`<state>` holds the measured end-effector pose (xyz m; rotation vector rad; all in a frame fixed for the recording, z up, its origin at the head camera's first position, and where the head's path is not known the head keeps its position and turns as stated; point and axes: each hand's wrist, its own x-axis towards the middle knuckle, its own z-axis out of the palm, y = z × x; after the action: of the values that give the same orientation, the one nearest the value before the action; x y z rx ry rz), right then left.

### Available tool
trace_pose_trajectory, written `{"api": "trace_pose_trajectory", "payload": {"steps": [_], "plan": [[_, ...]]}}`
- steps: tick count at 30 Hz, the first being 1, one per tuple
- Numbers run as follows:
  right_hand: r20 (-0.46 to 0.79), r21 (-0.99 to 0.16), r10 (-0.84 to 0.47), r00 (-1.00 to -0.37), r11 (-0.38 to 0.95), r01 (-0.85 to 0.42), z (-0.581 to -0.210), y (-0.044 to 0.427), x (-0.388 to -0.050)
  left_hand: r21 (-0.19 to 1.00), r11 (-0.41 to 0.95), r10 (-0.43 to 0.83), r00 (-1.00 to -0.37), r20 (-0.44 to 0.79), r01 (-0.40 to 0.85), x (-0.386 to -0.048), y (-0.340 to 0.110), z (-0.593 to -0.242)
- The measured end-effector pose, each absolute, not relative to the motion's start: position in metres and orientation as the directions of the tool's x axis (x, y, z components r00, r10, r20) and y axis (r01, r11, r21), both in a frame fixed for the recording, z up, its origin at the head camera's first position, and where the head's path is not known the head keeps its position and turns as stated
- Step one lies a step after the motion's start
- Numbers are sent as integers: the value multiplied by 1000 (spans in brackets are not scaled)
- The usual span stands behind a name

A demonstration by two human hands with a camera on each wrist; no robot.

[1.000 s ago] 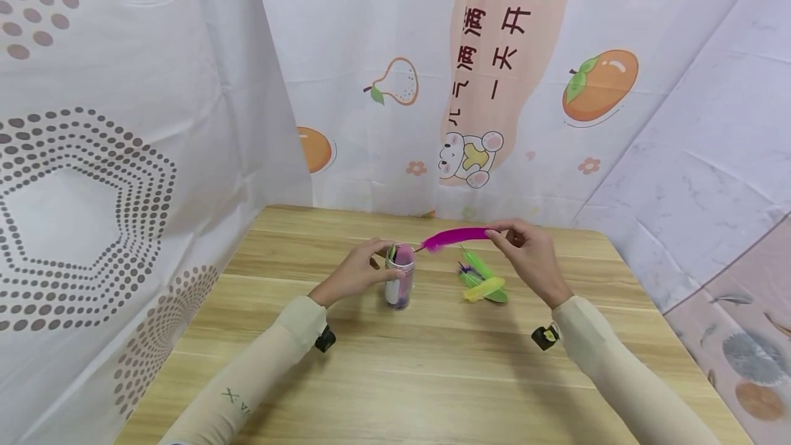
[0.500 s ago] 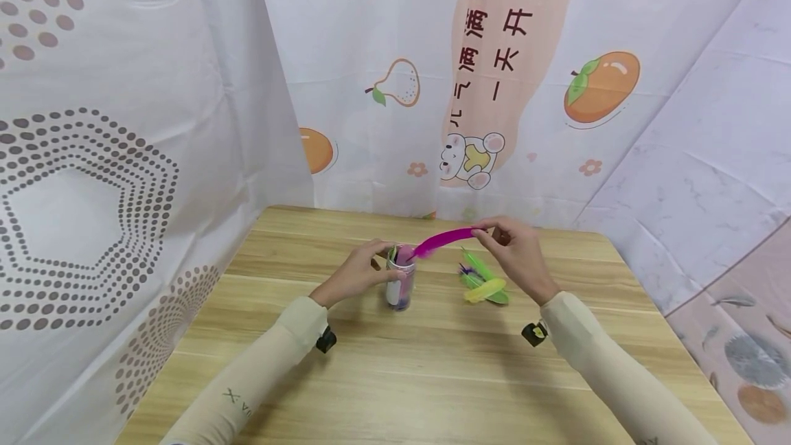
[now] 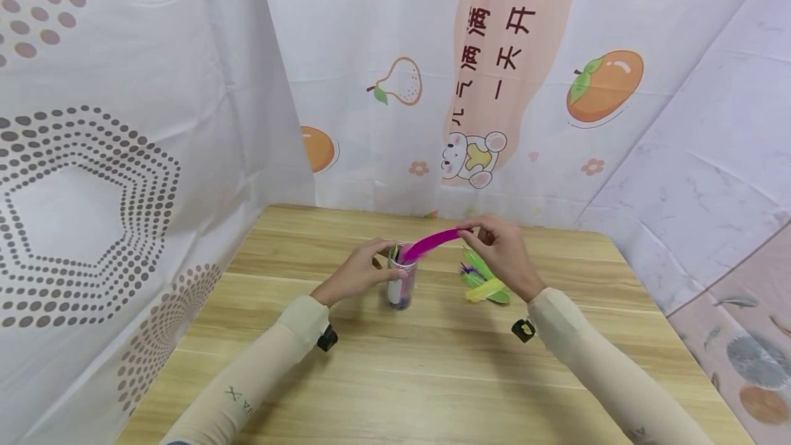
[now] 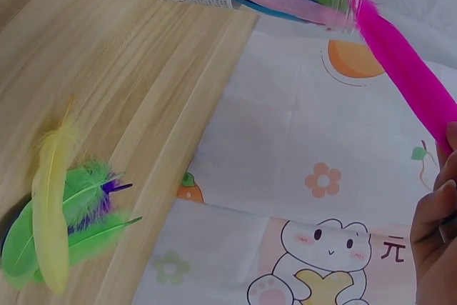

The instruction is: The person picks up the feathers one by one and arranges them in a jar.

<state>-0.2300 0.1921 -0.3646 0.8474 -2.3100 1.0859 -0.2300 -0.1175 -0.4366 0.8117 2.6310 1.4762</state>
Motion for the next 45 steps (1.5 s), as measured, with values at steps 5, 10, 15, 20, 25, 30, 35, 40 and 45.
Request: {"api": "trace_pose_trajectory", "payload": {"steps": [5,10,15,20,25,30,35,40,45], "plan": [[619,-511,-355,-700,495,-703,-365,186,-232,798,430,436,-871,226,422,-230,-117,-436],[623,-507,-368,-691,482,-714,-364,180,-234,796,432,438,-870,227,425,-229,-117,-435],[620,-501,-383,-685,479,-721,-367,176,-236,789,440,437,-870,229,429,-229,-116,-435],[613,-483,-410,-675,481,-732,-369,172,-238,786,441,437,-869,233,433,-230,-116,-436],[616,-462,-435,-657,477,-748,-371,168,-240,785,439,437,-867,237,436,-230,-116,-436],[620,-451,-444,-647,472,-757,-370,163,-241,787,436,436,-867,240,437,-231,-117,-435],[600,-421,-495,-629,473,-774,-369,157,-242,785,436,435,-867,244,440,-231,-117,-435],[579,-405,-531,-619,471,-784,-372,150,-243,787,434,439,-866,240,438,-230,-117,-434],[562,-384,-558,-610,477,-790,-376,143,-246,791,437,434,-871,231,428,-229,-116,-434]]}}
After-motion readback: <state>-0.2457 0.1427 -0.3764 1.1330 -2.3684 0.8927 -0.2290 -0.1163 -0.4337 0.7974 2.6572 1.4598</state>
